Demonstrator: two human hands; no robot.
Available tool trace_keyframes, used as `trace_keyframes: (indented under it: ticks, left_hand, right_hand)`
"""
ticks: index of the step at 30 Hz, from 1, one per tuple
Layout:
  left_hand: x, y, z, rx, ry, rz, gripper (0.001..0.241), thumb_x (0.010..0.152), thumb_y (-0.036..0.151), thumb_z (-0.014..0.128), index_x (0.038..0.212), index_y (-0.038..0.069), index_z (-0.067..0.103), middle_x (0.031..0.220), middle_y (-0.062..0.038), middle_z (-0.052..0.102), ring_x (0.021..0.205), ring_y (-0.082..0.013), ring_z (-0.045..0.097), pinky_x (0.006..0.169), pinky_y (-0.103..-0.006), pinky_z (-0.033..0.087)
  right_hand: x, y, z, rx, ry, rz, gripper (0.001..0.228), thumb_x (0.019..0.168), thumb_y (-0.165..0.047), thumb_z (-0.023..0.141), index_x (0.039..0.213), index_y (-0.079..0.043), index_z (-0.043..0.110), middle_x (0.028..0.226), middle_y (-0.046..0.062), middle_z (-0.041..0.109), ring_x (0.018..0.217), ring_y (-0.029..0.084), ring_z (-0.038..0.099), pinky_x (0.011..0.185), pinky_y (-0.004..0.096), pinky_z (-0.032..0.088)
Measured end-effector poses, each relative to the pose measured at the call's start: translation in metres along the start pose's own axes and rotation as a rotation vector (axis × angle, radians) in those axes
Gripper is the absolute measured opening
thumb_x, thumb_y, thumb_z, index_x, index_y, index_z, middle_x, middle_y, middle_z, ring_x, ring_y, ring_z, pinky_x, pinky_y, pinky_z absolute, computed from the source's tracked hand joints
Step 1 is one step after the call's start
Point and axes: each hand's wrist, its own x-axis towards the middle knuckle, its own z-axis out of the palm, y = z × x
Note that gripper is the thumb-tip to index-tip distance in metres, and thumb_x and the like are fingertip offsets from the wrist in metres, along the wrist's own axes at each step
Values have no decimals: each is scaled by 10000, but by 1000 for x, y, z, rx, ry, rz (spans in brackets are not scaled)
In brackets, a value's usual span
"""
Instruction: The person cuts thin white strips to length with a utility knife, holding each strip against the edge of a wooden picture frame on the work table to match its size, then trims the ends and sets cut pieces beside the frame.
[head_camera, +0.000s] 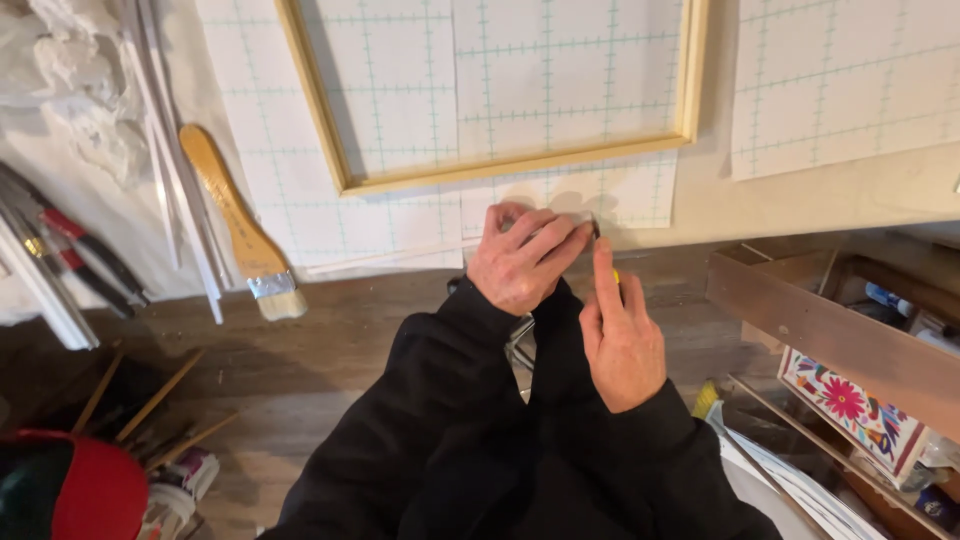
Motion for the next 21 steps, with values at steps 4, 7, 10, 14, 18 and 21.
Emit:
trace_keyframes:
  ticks: [4,7,10,14,18,21]
  left_hand:
    - [1,-1,0,50,-27,4,381,832,71,735,1213,56,735,1185,-5,628,1098,-192,630,893,-414,459]
    - [1,0,3,47,1,3,396,805,59,742,1201,59,732,1174,3,621,1103,-180,632,905,-419,460]
    - [-1,-1,3,82,-14,3,381,816,49,758,1196,69,735,1158,6,613,1090,-179,624,889,-415,449]
    - [0,-1,3,52,-10,3,434,777,56,747,1211,64,733,1167,6,621,1102,-184,626,908,-416,461]
    - [-3,-2,5,37,-8,-8,432,784,71,751,1216,63,731,1161,5,618,1099,-178,624,911,-413,462]
    - [-1,-2,4,35,-8,-2,434,784,72,746,1218,63,727,1165,2,622,1106,-184,623,913,-414,462]
  right_hand:
    - [0,-7,-9,-82,-43,20,694,950,-60,598,1601,-159,380,1181,182,599,881,432,654,688,510,537]
    - [2,-3,-9,-104,-35,-5,691,938,-61,598,1589,-171,395,1226,183,586,901,422,665,694,500,550]
    - [1,-2,-8,-96,-48,-12,698,930,-58,592,1588,-181,392,1226,175,586,909,410,674,693,494,555]
    - [-5,0,2,2,-51,49,696,974,-70,581,1618,-171,337,1197,173,597,895,415,662,694,494,546]
    - [-8,-5,8,68,-8,52,672,1008,-79,564,1625,-151,308,1199,188,598,891,414,661,682,475,549]
    - [-9,-5,9,42,-6,55,662,1007,-79,565,1619,-140,321,1190,189,600,886,418,661,672,479,547]
